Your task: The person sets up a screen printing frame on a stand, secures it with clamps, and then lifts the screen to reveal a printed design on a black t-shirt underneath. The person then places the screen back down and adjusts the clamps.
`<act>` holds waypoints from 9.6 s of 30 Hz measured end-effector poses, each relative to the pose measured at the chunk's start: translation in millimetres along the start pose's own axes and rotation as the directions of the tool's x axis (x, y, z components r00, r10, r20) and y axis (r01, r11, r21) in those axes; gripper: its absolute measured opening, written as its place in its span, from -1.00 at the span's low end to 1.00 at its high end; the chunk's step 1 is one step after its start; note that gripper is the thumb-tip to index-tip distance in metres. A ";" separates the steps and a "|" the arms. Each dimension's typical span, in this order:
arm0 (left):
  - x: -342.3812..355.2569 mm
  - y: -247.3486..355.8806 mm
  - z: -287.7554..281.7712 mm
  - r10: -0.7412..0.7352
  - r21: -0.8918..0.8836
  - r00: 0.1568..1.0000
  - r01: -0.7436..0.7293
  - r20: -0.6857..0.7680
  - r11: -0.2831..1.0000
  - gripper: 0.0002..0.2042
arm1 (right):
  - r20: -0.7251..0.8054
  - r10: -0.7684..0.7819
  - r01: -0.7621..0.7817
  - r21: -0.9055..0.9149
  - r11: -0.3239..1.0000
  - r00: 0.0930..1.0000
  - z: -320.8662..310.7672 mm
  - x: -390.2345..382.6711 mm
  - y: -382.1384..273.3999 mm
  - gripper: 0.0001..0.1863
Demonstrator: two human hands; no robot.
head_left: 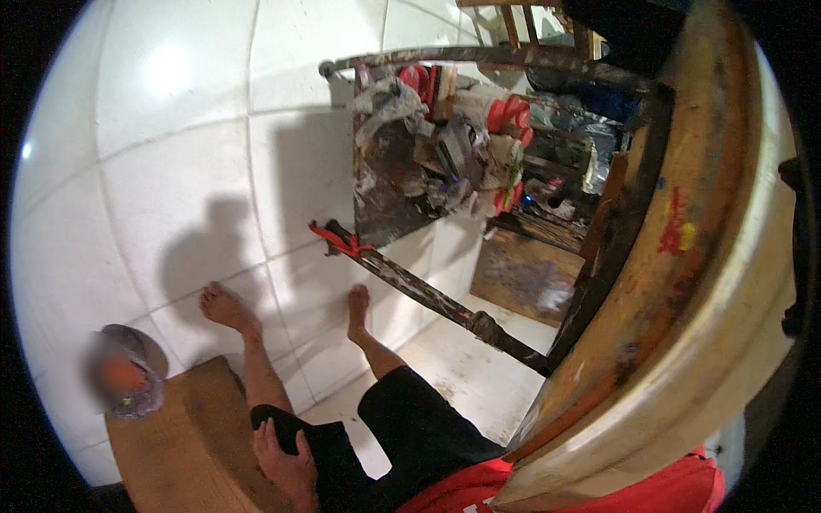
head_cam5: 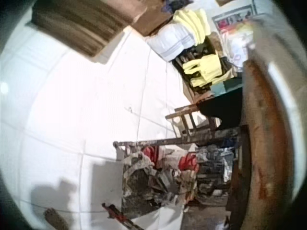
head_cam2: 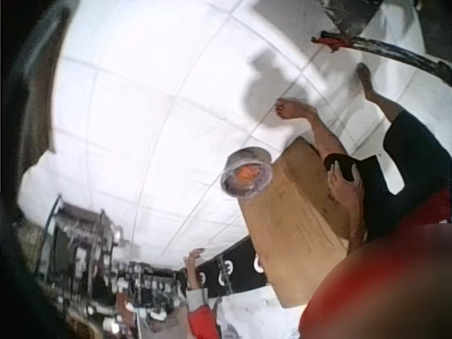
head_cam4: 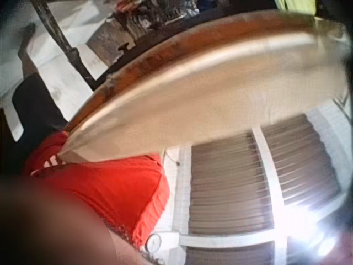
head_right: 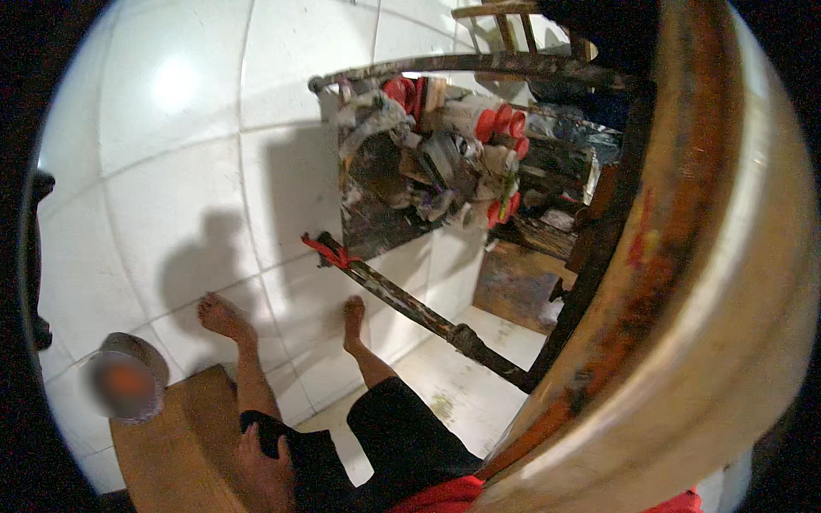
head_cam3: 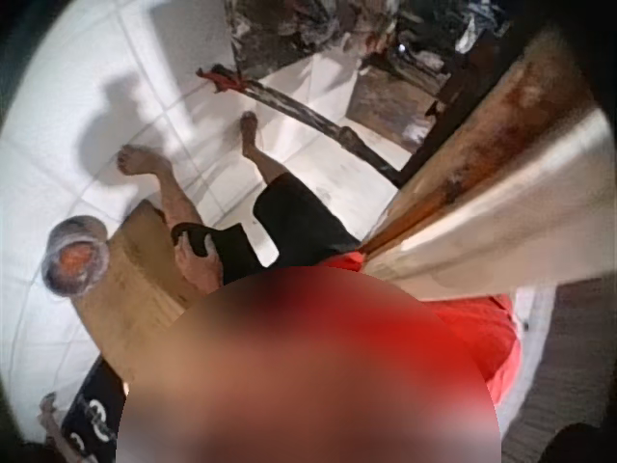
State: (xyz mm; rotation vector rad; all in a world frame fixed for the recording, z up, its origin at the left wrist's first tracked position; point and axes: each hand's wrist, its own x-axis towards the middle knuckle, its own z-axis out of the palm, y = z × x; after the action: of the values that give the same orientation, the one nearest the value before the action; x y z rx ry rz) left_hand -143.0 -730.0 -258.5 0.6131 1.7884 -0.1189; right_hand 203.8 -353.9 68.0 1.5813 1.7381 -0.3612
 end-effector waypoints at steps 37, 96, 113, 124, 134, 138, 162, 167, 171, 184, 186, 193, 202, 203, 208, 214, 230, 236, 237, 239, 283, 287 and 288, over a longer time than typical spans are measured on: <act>129.1 824.3 -221.1 0.308 -0.030 0.531 -0.467 0.790 0.884 -0.36 | 0.632 0.500 0.562 0.121 -0.818 0.592 266.2 -81.5 1.5 -0.52; 141.1 851.0 -173.6 0.143 0.047 0.510 -0.342 0.848 0.939 -0.25 | 0.560 0.625 0.571 0.297 -0.765 0.545 282.5 -74.3 -10.5 -0.69; 26.8 849.7 -243.3 0.917 0.094 0.385 -0.922 0.102 0.377 -0.33 | 0.535 0.737 0.570 0.480 -0.667 0.413 206.4 -77.1 36.0 -0.21; -194.4 541.4 74.0 0.717 0.096 -0.190 -0.936 0.671 -0.338 -0.41 | 0.421 0.558 0.509 0.235 -0.828 0.715 245.7 -98.8 49.3 0.05; -263.6 486.7 190.8 0.755 0.528 0.006 -0.718 0.656 -0.453 -0.23 | 0.759 0.358 0.146 0.335 -0.931 0.543 493.0 -308.5 76.5 -0.35; -262.2 482.8 194.9 0.773 0.578 0.007 -0.668 0.634 -0.469 -0.23 | 0.654 0.303 0.041 0.384 -0.922 0.694 527.9 -305.8 49.8 -0.47; 59.3 400.3 458.4 0.759 0.570 0.560 -0.760 0.331 0.312 -0.89 | 0.555 0.428 -0.449 0.830 -0.330 0.713 713.8 -245.4 177.1 -0.56; 245.1 454.0 416.6 0.826 0.467 0.526 -0.690 -0.202 0.553 -0.56 | 0.532 0.492 -0.501 0.840 -0.208 0.689 724.5 -227.5 203.3 -0.55; 275.5 485.1 408.3 0.886 0.703 0.390 -0.556 -0.250 0.443 -0.42 | 0.590 0.515 -0.469 0.807 -0.357 0.623 730.0 -224.5 227.0 -0.57; 293.8 437.5 381.7 0.959 0.720 0.133 -0.637 -0.250 0.276 -0.57 | 0.494 0.475 -0.454 0.867 -0.204 0.729 727.1 -224.6 220.6 -0.55; 298.1 471.3 402.8 0.947 0.496 0.253 -0.807 -0.200 0.321 -0.59 | 0.455 0.489 -0.444 0.884 -0.147 0.744 726.2 -223.9 217.6 -0.54; 260.5 476.0 425.7 0.743 -0.240 0.658 -0.746 -0.119 0.622 -0.69 | 0.469 0.501 -0.474 0.871 -0.128 0.727 719.8 -220.8 210.6 -0.56; 259.6 335.0 392.8 0.753 -0.081 0.587 -0.801 -0.298 0.593 -0.76 | 0.468 0.517 -0.459 0.875 -0.155 0.717 716.3 -209.8 211.7 -0.56; 264.1 339.9 381.1 0.672 -0.431 0.667 -0.735 -0.323 0.523 -0.74 | 0.462 0.520 -0.457 0.877 -0.149 0.718 716.4 -209.2 212.0 -0.57; 271.8 391.2 349.0 0.627 -0.071 0.726 -0.668 -0.283 0.741 -0.70 | 0.428 0.549 -0.436 0.891 -0.124 0.718 718.8 -206.0 214.8 -0.58; 252.9 414.8 364.3 0.471 -0.082 0.837 -0.509 -0.278 0.857 -0.72 | 0.451 0.529 -0.445 0.883 -0.148 0.719 722.0 -206.1 222.9 -0.60; -99.2 322.3 540.2 0.452 0.430 0.844 -0.536 0.287 0.727 -0.75 | 0.016 0.354 0.011 0.997 -0.074 0.935 670.5 -211.2 283.4 0.05; -331.7 431.1 595.8 0.441 0.316 0.821 -0.554 0.364 0.770 -0.66 | 0.145 0.279 -0.018 0.912 -0.411 0.949 557.2 -228.4 405.4 -0.03; -355.4 453.6 597.5 0.570 0.296 0.764 -0.644 0.302 0.705 -0.69 | 0.112 0.292 0.000 0.933 -0.359 0.950 540.6 -226.8 432.9 -0.05; -386.4 505.4 589.9 0.782 0.309 0.588 -0.797 0.205 0.519 -0.75 | -0.019 0.311 0.086 0.976 -0.202 0.950 503.7 -207.7 485.2 -0.19; -270.3 930.8 477.9 0.366 0.191 0.384 -0.422 -0.848 0.886 -0.53 | -0.617 -0.624 0.875 0.389 0.288 0.479 8.0 226.0 659.9 -0.32; -268.6 929.6 476.2 0.367 0.181 0.411 -0.425 -0.834 0.887 -0.50 | -0.630 -0.622 0.884 0.292 0.365 0.464 2.1 232.8 651.0 -0.29; -268.2 929.5 476.3 0.369 0.183 0.408 -0.427 -0.835 0.886 -0.50 | -0.676 -0.613 0.908 0.231 0.350 0.408 0.1 235.8 649.0 -0.28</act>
State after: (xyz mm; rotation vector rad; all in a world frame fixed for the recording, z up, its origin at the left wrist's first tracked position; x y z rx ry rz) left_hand 748.5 -209.0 52.4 1.1883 2.5144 0.7157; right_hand 824.8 -52.5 82.2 1.0312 3.0168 -1.1749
